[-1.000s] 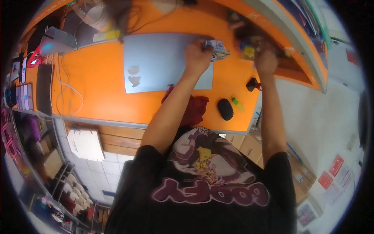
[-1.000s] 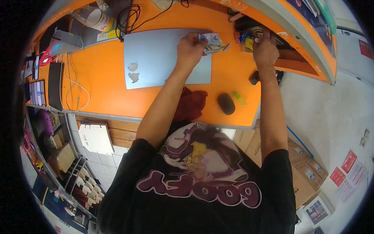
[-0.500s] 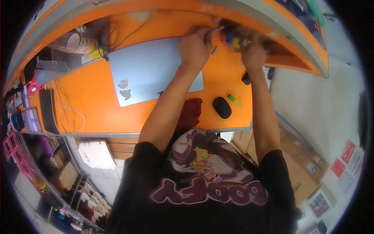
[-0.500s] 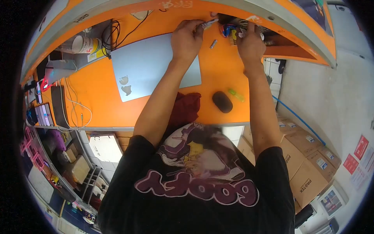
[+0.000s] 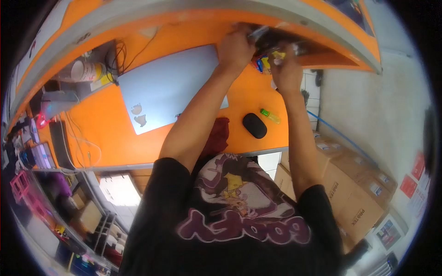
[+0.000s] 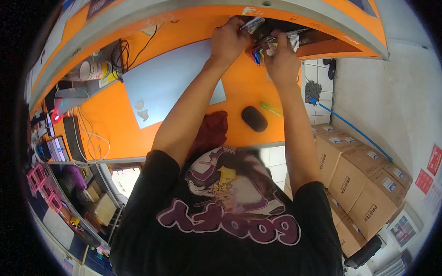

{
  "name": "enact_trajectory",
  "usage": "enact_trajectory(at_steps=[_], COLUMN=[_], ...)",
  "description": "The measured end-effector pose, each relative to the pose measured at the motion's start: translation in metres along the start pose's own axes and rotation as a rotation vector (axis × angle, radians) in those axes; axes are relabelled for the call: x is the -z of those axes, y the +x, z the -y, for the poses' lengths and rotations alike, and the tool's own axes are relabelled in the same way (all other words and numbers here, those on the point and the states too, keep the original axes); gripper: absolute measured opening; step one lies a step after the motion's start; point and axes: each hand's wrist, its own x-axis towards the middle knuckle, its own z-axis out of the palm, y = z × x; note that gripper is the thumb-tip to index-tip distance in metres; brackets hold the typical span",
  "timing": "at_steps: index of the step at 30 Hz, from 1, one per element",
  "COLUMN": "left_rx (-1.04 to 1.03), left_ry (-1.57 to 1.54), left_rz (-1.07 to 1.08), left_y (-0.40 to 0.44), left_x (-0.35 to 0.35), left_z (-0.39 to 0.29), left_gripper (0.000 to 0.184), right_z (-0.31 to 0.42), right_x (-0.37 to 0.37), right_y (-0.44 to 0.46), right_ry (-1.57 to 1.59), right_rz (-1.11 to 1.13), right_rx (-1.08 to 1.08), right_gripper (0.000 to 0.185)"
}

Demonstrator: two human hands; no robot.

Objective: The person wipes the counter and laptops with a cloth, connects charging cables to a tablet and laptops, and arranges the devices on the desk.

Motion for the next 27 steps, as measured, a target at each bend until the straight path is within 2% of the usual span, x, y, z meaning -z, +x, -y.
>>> enact_trajectory(at_steps=[2,4,6,7,8,10,12,13,15,17,24,27], left_rx=[-0.055,-0.111,-0.136,0.023,0.013,0.218,0.472,0.505,0.539,0.704,0.689,0.818], left_ry=[0.014,0.028,-0.210,-0.317,-0.314,-0.731,-1.193,-1.213,-1.224,-1.357,-1.391,-1.550], left_rz=[0.019,0.037,-0.036,0.067,0.071,0.096,0.116,-0.037,-0.197,-0.170,-0.295,-0.232], left_y=[0.014,0.028,0.039,0.042,0.044,0.046,0.044,0.040,0.028,0.011,0.036,0.046], left_x=[-0.020,-0.046,-0.071,-0.076,-0.094,-0.116,-0.124,-0.125,-0.122,-0.084,-0.093,-0.080], left_z=[0.001,0.007,0.016,0.016,0.026,0.035,0.032,0.030,0.030,0.001,-0.008,-0.028], left_gripper=[0.025,0.027,0.030,0.035,0.035,0.031,0.028,0.025,0.023,0.023,0.027,0.035], right_z=[0.001,0.002,0.000,0.001,0.000,-0.002,-0.007,-0.007,-0.006,-0.005,-0.008,-0.008], right_x=[0.005,0.011,0.012,0.013,0.015,0.015,0.013,0.013,0.015,0.016,0.016,0.017], right_y=[-0.004,-0.006,-0.010,-0.011,-0.011,-0.012,-0.011,-0.012,-0.012,-0.009,-0.008,-0.007], right_ry=[0.017,-0.025,0.033,0.054,0.055,0.067,0.091,0.112,0.110,0.106,0.130,0.134], right_rz=[0.034,0.083,0.067,0.080,0.070,0.150,0.130,0.116,0.123,0.124,0.099,0.123], right_rx=[-0.055,-0.112,-0.085,-0.125,-0.129,-0.160,-0.142,-0.123,-0.133,-0.141,-0.089,-0.112], right_gripper=[0.038,0.044,0.045,0.044,0.044,0.041,0.041,0.041,0.041,0.042,0.041,0.041])
